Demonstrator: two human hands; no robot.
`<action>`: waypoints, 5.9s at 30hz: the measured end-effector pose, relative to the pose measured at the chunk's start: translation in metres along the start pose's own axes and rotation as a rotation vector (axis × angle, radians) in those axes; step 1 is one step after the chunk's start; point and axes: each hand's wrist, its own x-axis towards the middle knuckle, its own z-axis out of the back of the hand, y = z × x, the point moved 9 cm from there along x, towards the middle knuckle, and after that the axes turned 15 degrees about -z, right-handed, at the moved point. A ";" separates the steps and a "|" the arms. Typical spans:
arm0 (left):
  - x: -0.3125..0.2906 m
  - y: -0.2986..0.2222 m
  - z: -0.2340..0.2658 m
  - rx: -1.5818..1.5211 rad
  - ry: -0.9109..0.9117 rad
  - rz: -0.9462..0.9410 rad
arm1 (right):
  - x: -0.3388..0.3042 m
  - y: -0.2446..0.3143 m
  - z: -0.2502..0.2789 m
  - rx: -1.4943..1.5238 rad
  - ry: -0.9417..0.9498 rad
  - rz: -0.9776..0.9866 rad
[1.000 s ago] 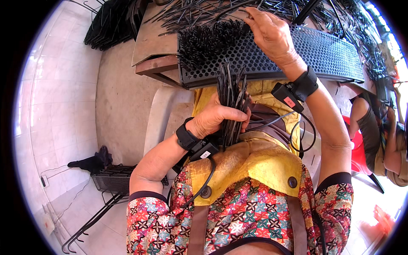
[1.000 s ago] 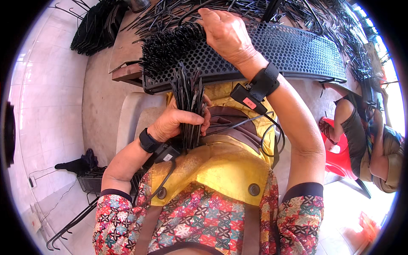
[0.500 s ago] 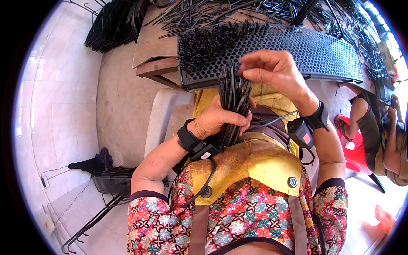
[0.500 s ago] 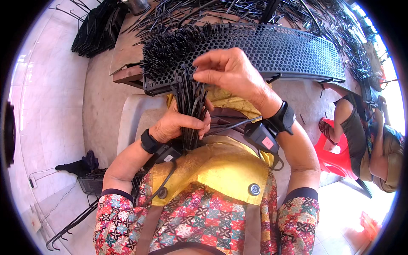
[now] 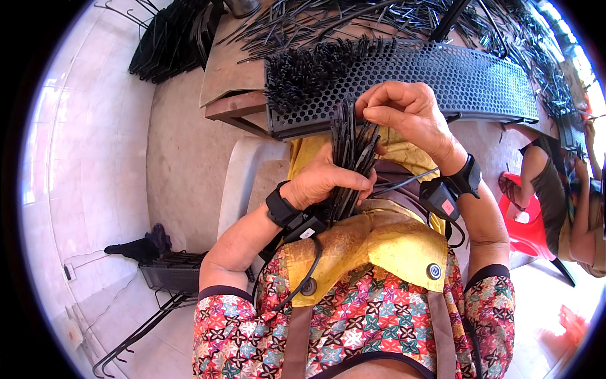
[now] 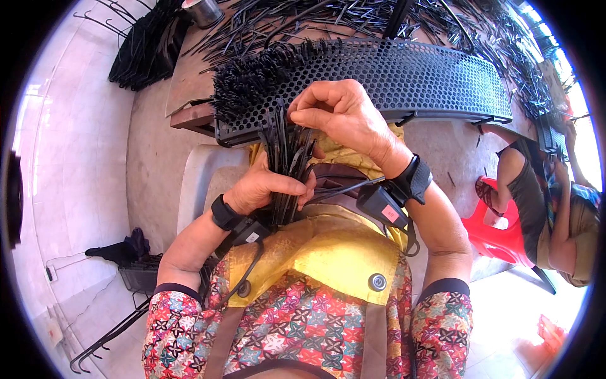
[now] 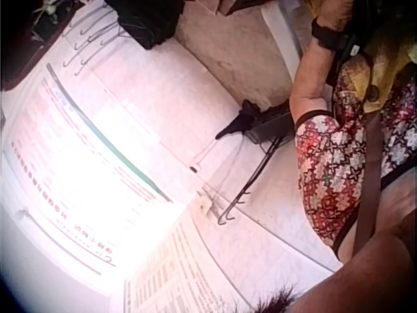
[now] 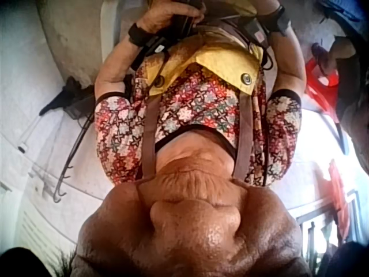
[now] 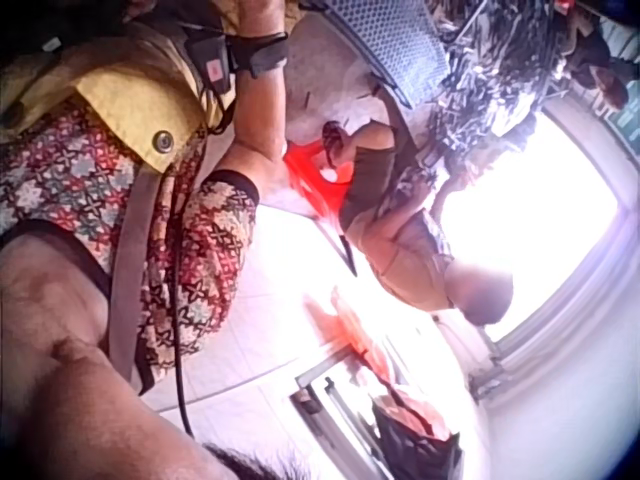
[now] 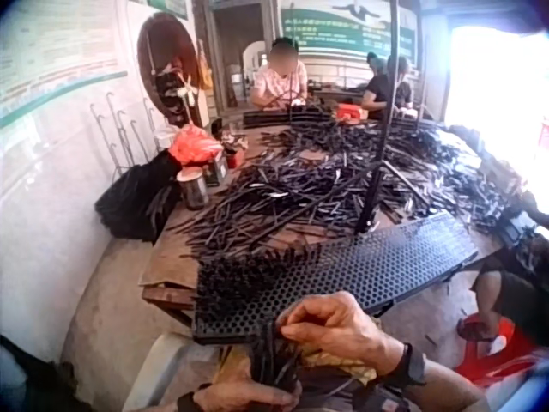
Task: The person inserts black filaments into holes on a rectangular plastic grid by hand while holding a bundle of the filaments in one hand.
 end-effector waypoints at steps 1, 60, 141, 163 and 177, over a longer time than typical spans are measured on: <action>0.000 0.000 -0.001 -0.007 0.002 0.001 | 0.000 0.002 0.000 -0.004 -0.002 0.027; -0.001 0.010 0.017 0.001 -0.050 0.025 | 0.038 0.010 0.127 0.069 -0.601 0.305; 0.000 0.011 0.012 0.032 -0.045 0.056 | 0.009 0.049 0.074 -0.526 -0.907 0.562; -0.001 0.010 0.005 -0.013 0.013 0.043 | 0.015 -0.010 0.000 -0.098 0.012 -0.217; 0.001 0.011 0.011 0.043 -0.050 0.055 | 0.004 -0.013 0.009 0.025 -0.149 -0.168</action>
